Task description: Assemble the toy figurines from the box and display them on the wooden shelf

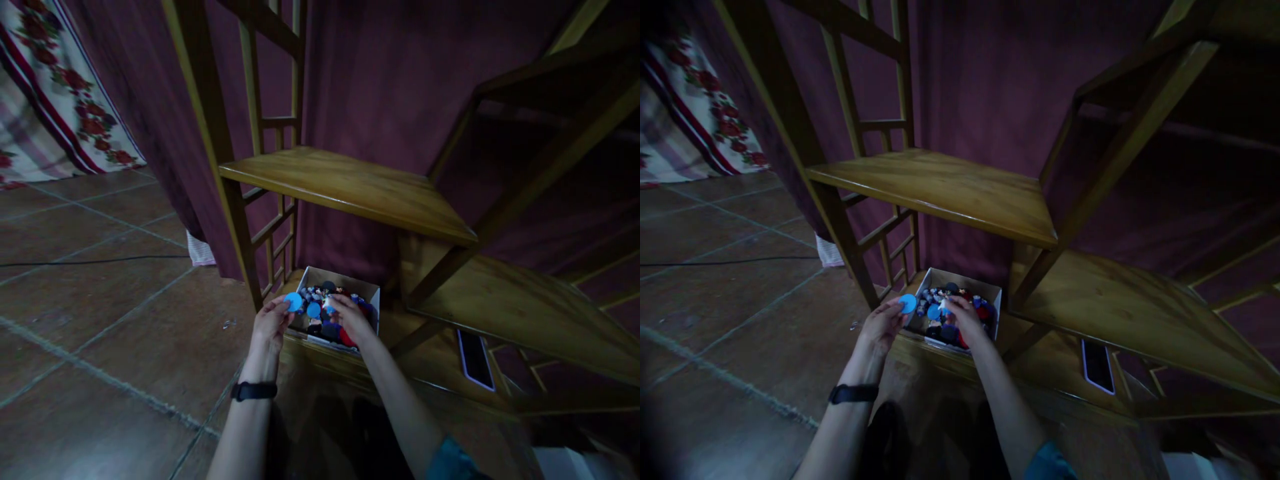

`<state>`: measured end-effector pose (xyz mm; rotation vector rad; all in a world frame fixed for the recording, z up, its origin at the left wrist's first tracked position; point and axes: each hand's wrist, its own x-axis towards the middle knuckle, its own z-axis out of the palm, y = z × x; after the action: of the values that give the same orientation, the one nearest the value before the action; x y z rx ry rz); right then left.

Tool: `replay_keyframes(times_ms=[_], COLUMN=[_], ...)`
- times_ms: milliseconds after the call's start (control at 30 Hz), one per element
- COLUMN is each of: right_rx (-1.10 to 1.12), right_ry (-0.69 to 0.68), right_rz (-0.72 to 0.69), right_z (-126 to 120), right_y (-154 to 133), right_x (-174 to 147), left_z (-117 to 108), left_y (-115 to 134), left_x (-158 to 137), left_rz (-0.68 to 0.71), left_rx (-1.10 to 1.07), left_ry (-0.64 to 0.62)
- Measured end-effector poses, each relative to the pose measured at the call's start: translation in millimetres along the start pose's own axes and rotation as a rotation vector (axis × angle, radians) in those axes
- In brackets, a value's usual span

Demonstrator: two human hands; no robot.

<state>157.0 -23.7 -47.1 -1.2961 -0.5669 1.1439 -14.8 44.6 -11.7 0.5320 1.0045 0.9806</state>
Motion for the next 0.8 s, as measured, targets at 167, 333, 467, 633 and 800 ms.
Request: replay_keyframes(times_ms=[167,333,467,633,800], right_rx=[0.481,0.616,0.622,0.479,0.419], right_ry=[-0.118,-0.241,-0.23,-0.135,-0.072], right_rz=[0.206,0.277,0.223,0.146,0.139], right_z=[-16,-9,-9,-10,-14], right_y=[-14,-19,-20,-20,-19], right_x=[-22,-29,-28,-26,-23], left_z=[13,22,27,29,29], left_y=[-13,-25,-31,-37,-39], left_x=[-7,-11,-11,-10,-9], left_rz=[-0.03,-0.007,0.021,0.021,-0.006], left_rx=[-0.01,0.002,0.013,0.034,0.021], left_ry=[-0.039,-0.041,-0.049,-0.046,-0.066])
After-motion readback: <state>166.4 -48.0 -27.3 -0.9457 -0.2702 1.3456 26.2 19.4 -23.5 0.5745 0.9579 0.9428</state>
